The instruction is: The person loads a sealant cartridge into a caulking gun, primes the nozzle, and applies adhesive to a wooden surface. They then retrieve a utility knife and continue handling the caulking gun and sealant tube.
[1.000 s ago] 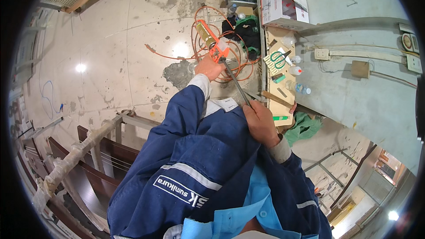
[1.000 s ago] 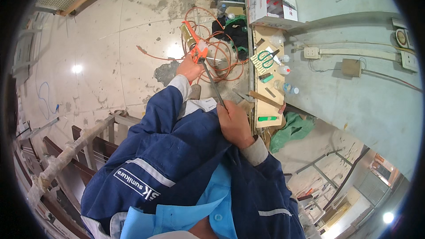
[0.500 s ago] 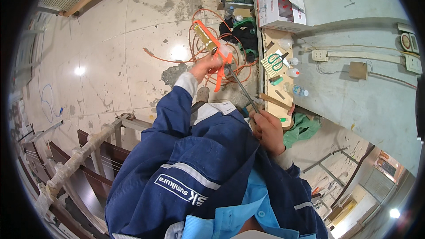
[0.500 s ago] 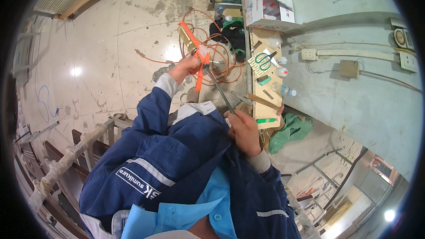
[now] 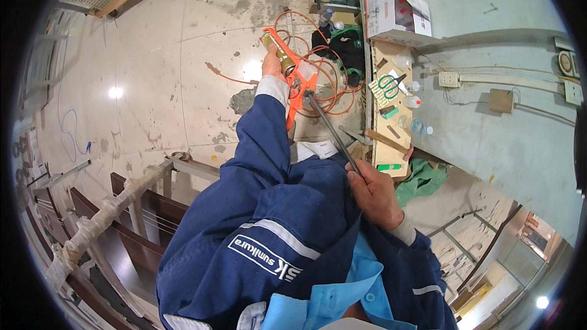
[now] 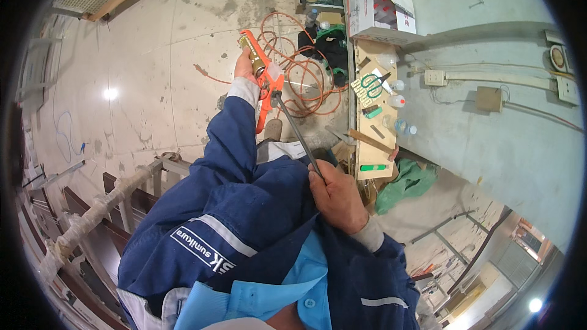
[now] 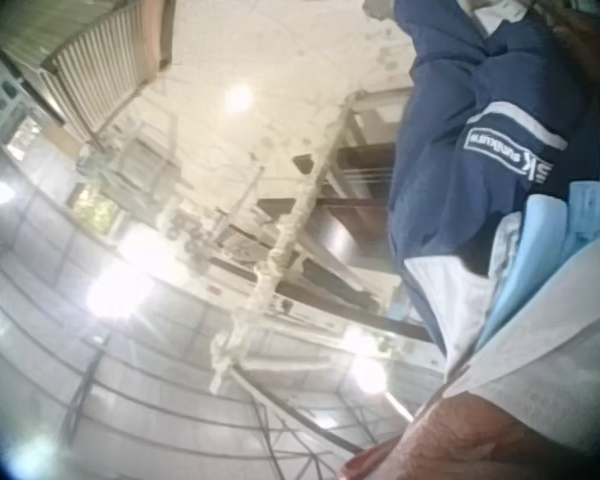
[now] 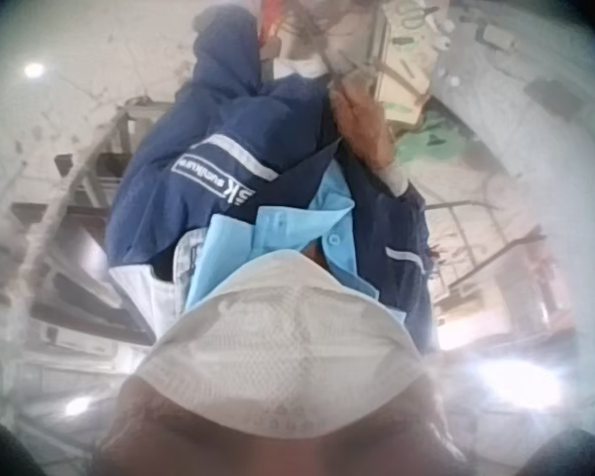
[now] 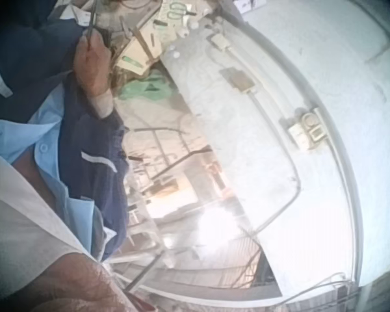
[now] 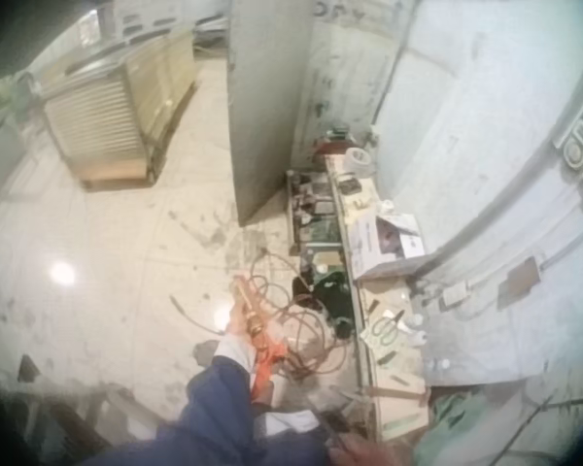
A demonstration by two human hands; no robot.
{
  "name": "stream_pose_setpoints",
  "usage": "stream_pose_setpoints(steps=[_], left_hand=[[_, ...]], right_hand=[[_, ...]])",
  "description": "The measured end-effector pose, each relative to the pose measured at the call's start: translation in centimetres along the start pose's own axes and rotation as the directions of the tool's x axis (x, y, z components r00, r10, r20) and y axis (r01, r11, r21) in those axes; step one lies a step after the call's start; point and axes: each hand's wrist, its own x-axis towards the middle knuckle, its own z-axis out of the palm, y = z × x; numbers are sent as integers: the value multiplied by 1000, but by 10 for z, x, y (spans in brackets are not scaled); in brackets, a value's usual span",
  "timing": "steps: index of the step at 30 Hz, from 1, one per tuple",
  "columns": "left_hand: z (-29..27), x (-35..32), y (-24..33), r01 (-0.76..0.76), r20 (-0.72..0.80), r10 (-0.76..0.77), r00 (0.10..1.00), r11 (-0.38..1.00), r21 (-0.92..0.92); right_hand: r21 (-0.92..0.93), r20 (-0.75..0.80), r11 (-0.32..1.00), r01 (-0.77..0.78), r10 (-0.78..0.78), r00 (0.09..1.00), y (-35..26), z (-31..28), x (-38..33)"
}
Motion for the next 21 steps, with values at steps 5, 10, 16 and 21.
stream_pose_setpoints(steps=[5,10,16,21], left_hand=[[8,-8,7,-14,6,13,1000,999,51],[30,-38,9,-36,125,47,991,995,-91],[45,-94,-10,-38,296,-150,943,836,548],[61,-111,-23,242,369,-224,902,970,-1]], right_hand=[[-43,14,998,45,-45,999,-12,-9,-13],[-202,-77,979,36,-52,996,-8,-15,-23],[-750,-83,632,196,-384,920,31,-16,-15],[-771,30,613,173,-237,971,62,-13,-23]])
